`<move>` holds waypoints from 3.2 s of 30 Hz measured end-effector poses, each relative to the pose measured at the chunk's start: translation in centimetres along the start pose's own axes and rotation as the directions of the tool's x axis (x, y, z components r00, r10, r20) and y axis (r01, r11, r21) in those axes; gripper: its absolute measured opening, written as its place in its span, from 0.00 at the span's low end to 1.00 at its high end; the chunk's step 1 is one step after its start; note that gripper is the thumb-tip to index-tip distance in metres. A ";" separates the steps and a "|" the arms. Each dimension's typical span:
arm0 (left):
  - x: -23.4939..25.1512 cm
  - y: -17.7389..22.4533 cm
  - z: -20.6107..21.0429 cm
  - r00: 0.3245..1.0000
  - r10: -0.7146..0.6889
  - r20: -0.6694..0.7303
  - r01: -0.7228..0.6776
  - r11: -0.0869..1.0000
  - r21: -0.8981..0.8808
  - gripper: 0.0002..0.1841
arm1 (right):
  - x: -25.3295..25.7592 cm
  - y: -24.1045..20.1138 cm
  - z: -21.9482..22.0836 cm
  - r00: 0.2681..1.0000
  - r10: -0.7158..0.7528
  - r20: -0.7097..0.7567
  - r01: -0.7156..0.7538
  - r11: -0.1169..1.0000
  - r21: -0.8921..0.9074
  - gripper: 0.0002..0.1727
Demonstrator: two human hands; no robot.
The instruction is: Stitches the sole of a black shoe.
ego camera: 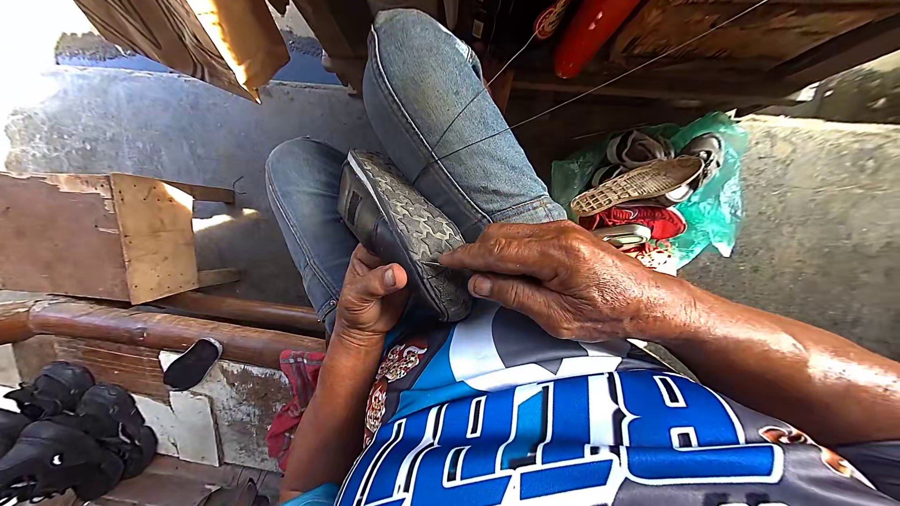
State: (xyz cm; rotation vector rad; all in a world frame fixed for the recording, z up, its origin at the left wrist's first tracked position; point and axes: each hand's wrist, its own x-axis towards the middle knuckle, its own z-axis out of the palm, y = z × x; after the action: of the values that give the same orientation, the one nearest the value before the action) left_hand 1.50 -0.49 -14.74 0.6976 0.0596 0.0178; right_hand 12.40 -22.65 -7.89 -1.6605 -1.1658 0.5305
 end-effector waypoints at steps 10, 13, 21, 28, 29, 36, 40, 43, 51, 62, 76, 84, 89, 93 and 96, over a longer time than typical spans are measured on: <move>-0.1 -0.1 -0.1 0.998 -0.010 0.055 0.007 0.998 0.064 0.15 | -0.2 0.0 -0.4 0.999 0.007 0.052 -0.004 0.998 -0.060 0.18; 0.3 0.2 0.1 0.993 -0.030 0.111 0.012 0.986 0.165 0.17 | -0.2 -0.1 -1.4 0.995 0.022 0.096 -0.013 0.996 -0.090 0.17; 0.6 0.2 0.2 0.991 -0.063 0.115 0.034 0.971 0.238 0.19 | 0.0 0.3 -2.7 0.980 0.053 0.193 -0.034 0.994 -0.102 0.19; 0.4 -0.1 0.0 0.992 -0.048 0.119 0.021 0.976 0.215 0.19 | -1.0 0.0 -1.8 0.991 0.055 0.126 -0.043 0.994 -0.097 0.18; 0.5 -0.1 0.0 0.991 -0.047 0.121 0.020 0.976 0.217 0.18 | -1.1 -0.1 -1.7 0.992 0.053 0.113 -0.043 0.995 -0.090 0.18; 0.6 -0.2 0.0 0.989 -0.053 0.138 0.023 0.976 0.215 0.19 | -1.4 0.0 -1.5 0.996 0.041 0.084 -0.034 0.996 -0.083 0.18; 0.6 -0.3 0.1 0.989 -0.053 0.136 0.022 0.975 0.220 0.19 | -1.5 0.1 -1.6 0.995 0.041 0.088 -0.034 0.996 -0.079 0.18; 0.6 -0.3 0.1 0.988 -0.061 0.144 0.026 0.971 0.237 0.19 | -1.5 0.0 -1.8 0.993 0.054 0.103 -0.045 0.995 -0.090 0.18; 0.7 0.2 0.7 0.977 -0.090 0.195 0.010 0.926 0.376 0.22 | -0.7 0.8 -3.8 0.969 0.000 0.248 0.018 0.997 -0.071 0.19; 1.6 0.8 2.1 0.984 -0.099 0.146 0.016 0.875 0.484 0.20 | 0.4 0.4 -3.7 0.968 0.036 0.250 0.012 0.982 -0.187 0.17; 1.7 0.7 1.4 0.988 -0.107 0.108 0.032 0.843 0.537 0.19 | 0.8 0.1 -2.2 0.971 0.031 0.236 0.063 0.923 -0.380 0.14; 1.7 0.4 2.0 0.990 -0.095 0.103 0.020 0.825 0.564 0.19 | 1.5 0.2 -1.6 0.963 0.140 0.229 -0.069 0.953 -0.294 0.08; 2.2 1.9 3.2 0.984 -0.082 0.155 -0.003 0.877 0.480 0.16 | 1.7 -0.6 -3.4 0.976 0.086 0.201 -0.033 0.967 -0.253 0.10; 2.3 1.7 3.4 0.982 -0.113 0.150 0.027 0.875 0.483 0.16 | 0.6 0.1 -3.8 0.981 0.086 0.175 -0.040 0.967 -0.253 0.11; 2.1 1.3 3.3 0.981 -0.151 0.120 0.076 0.874 0.479 0.16 | -0.1 1.1 -3.6 0.984 0.071 0.166 -0.039 0.982 -0.185 0.12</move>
State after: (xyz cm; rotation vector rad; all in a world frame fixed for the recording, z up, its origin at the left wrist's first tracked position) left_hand 3.78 -1.52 -11.45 1.1847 -0.0468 -0.1709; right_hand 15.64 -24.49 -7.45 -1.8353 -1.3294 0.6287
